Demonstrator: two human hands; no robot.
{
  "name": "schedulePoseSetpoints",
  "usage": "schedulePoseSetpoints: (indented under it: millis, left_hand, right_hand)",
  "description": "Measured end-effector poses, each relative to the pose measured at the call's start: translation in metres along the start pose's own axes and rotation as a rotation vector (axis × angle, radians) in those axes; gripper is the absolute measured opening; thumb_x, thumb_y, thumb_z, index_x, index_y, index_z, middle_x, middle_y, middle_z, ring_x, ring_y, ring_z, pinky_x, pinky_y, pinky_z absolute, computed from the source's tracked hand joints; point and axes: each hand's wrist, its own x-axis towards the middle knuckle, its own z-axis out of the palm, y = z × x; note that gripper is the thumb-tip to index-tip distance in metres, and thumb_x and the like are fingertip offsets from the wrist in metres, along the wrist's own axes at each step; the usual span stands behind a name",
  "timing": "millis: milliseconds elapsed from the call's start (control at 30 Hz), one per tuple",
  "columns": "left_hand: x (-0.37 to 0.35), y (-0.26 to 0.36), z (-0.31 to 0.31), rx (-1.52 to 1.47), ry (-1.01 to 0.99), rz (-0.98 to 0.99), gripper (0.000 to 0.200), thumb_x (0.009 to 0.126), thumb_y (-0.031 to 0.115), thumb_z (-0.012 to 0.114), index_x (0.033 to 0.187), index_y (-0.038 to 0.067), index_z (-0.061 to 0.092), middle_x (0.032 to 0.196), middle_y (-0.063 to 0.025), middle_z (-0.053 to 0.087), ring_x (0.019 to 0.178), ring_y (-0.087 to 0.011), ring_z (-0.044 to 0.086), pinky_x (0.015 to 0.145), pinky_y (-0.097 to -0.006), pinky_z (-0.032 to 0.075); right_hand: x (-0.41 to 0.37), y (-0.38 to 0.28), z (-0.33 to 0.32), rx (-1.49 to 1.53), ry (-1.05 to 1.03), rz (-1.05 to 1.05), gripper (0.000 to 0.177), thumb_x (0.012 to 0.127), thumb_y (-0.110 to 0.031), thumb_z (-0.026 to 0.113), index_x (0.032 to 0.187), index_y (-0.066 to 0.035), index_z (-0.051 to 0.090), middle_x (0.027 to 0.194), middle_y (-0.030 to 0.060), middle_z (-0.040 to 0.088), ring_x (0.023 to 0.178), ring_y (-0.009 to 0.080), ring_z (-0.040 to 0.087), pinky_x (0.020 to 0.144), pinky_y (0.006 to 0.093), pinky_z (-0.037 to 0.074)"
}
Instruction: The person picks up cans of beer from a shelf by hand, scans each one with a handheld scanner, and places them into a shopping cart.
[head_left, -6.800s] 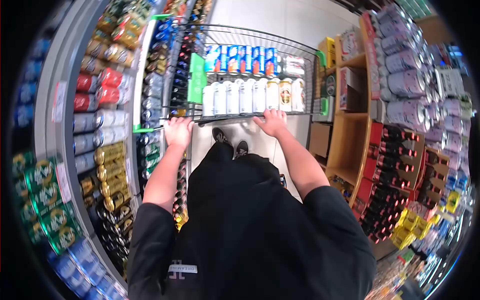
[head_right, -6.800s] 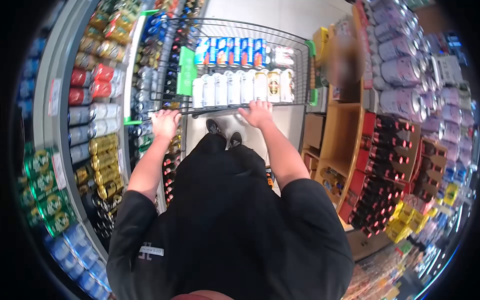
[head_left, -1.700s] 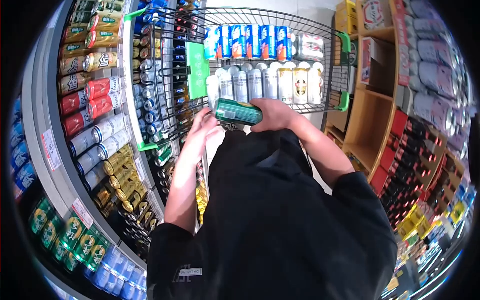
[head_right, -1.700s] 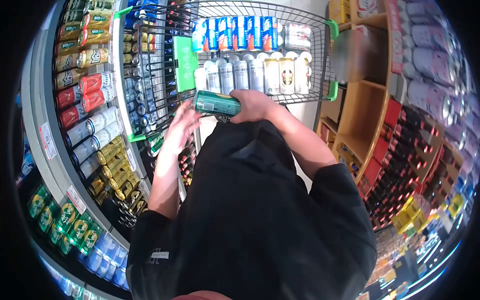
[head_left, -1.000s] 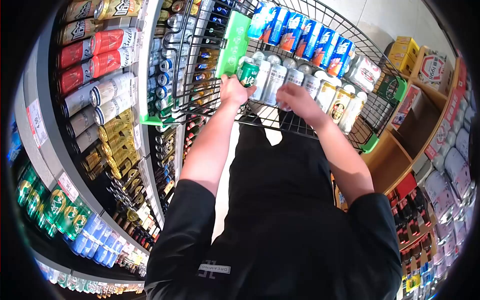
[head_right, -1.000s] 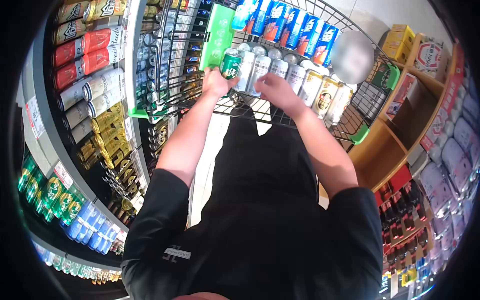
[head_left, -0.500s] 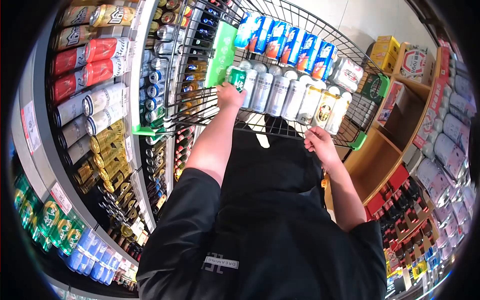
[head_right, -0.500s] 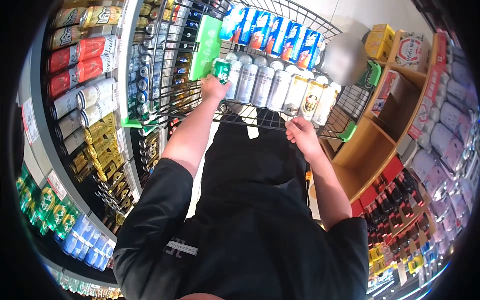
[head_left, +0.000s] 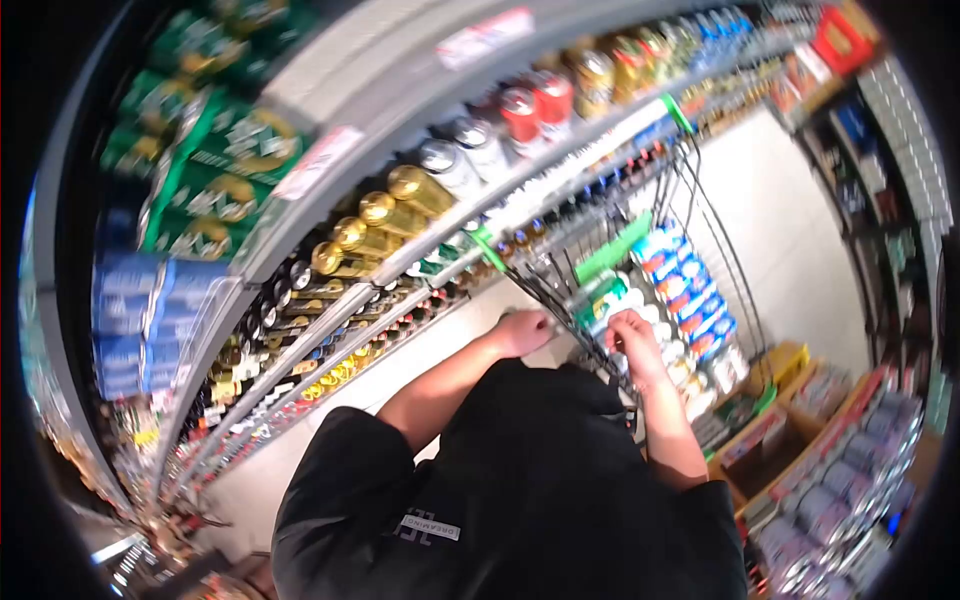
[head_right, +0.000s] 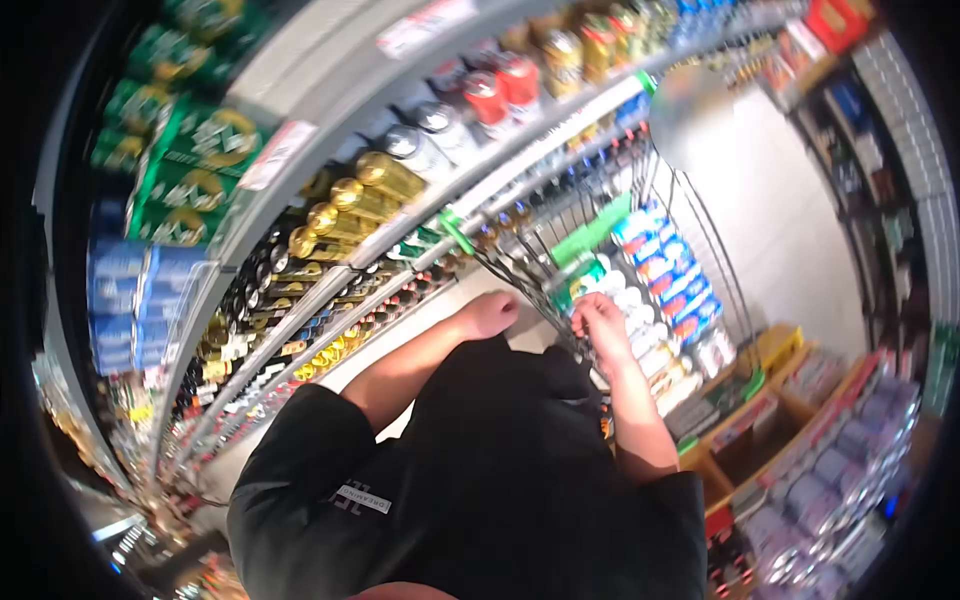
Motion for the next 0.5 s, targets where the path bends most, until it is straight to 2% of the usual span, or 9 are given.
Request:
schedulePoseSetpoints:
  millis: [100,133,167,200,233,267,333,400,500]
  left_hand:
    - [-0.042,-0.113,0.003,-0.038,0.144,-0.228,0.035,0.086,0.033,0.059,0.090,0.000,0.071,0.093,-0.0267,0.070,0.092,-0.0413,0.069,0.082,-0.0492,0.053]
    - [-0.060,-0.167,0.014,-0.165,0.141,-0.396,0.036,0.087,0.033,0.056,0.089,0.000,0.071,0.094,-0.0262,0.070,0.092,-0.0416,0.069,0.085,-0.0496,0.053]
    - [-0.079,-0.229,0.030,-0.059,0.136,-0.566,0.038,0.089,0.033,0.053,0.091,0.000,0.072,0.093,-0.0246,0.072,0.092,-0.0402,0.069,0.087,-0.0496,0.053]
    - [-0.112,-0.255,0.039,-0.184,0.245,-0.814,0.041,0.093,0.034,0.050,0.094,0.000,0.072,0.093,-0.0230,0.073,0.093,-0.0378,0.070,0.087,-0.0483,0.053]
    - [-0.146,-0.281,0.051,-0.345,0.302,-1.014,0.040,0.095,0.033,0.048,0.096,0.000,0.072,0.089,-0.0199,0.074,0.086,-0.0329,0.072,0.084,-0.0464,0.054]
    - [-0.175,-0.322,0.067,-0.172,0.097,-0.955,0.037,0.096,0.029,0.049,0.097,0.000,0.071,0.085,-0.0182,0.074,0.073,-0.0261,0.073,0.073,-0.0427,0.056]
    - [-0.220,-0.326,0.074,-0.599,0.167,-1.215,0.020,0.097,0.011,0.050,0.094,0.007,0.068,0.076,-0.0083,0.067,0.059,-0.0196,0.067,0.051,-0.0347,0.052]
    - [-0.260,-0.320,0.083,-0.751,0.197,-1.060,0.024,0.096,0.026,0.053,0.092,0.006,0.067,0.077,-0.0076,0.066,0.063,-0.0205,0.068,0.051,-0.0348,0.050]
    - [-0.281,-0.290,0.102,-1.050,0.499,-1.162,0.022,0.096,0.024,0.049,0.088,0.007,0.061,0.076,-0.0061,0.061,0.060,-0.0205,0.062,0.055,-0.0349,0.046]
  right_hand:
    - [0.012,-0.045,0.068,-0.115,-0.156,-0.009,0.011,0.099,-0.016,0.061,0.096,-0.006,0.061,0.078,0.0014,0.063,0.070,0.0095,0.059,0.063,0.0246,0.046]
    - [0.014,-0.061,0.091,-0.154,-0.221,-0.049,0.009,0.099,-0.015,0.060,0.096,-0.006,0.060,0.079,0.0019,0.063,0.070,0.0102,0.059,0.065,0.0249,0.046]
    - [0.016,-0.079,0.116,-0.192,-0.286,-0.086,0.008,0.100,-0.014,0.059,0.096,-0.007,0.060,0.079,0.0024,0.063,0.071,0.0110,0.060,0.066,0.0253,0.046]
    - [0.010,-0.104,0.144,-0.227,-0.332,-0.118,0.009,0.100,-0.015,0.059,0.097,-0.006,0.059,0.081,0.0022,0.063,0.073,0.0108,0.059,0.068,0.0252,0.046]
    - [0.012,-0.121,0.166,-0.280,-0.435,-0.195,0.009,0.101,-0.015,0.059,0.098,-0.006,0.059,0.081,0.0016,0.062,0.073,0.0106,0.058,0.068,0.0254,0.045]
    - [0.011,-0.141,0.188,-0.327,-0.508,-0.273,0.009,0.101,-0.015,0.060,0.098,-0.006,0.059,0.081,0.0014,0.062,0.074,0.0105,0.057,0.069,0.0254,0.045]
    - [-0.001,-0.179,0.234,-0.374,-0.625,-0.430,0.009,0.100,-0.014,0.062,0.100,-0.005,0.059,0.081,0.0012,0.061,0.075,0.0104,0.057,0.070,0.0251,0.045]
    - [-0.007,-0.207,0.269,-0.350,-0.729,-0.560,0.010,0.098,-0.005,0.063,0.107,-0.004,0.059,0.086,-0.0016,0.061,0.080,0.0070,0.058,0.073,0.0232,0.047]
    - [-0.025,-0.246,0.313,-0.244,-0.802,-0.679,0.012,0.098,-0.007,0.062,0.109,-0.002,0.058,0.089,0.0023,0.063,0.083,0.0102,0.061,0.075,0.0259,0.049]
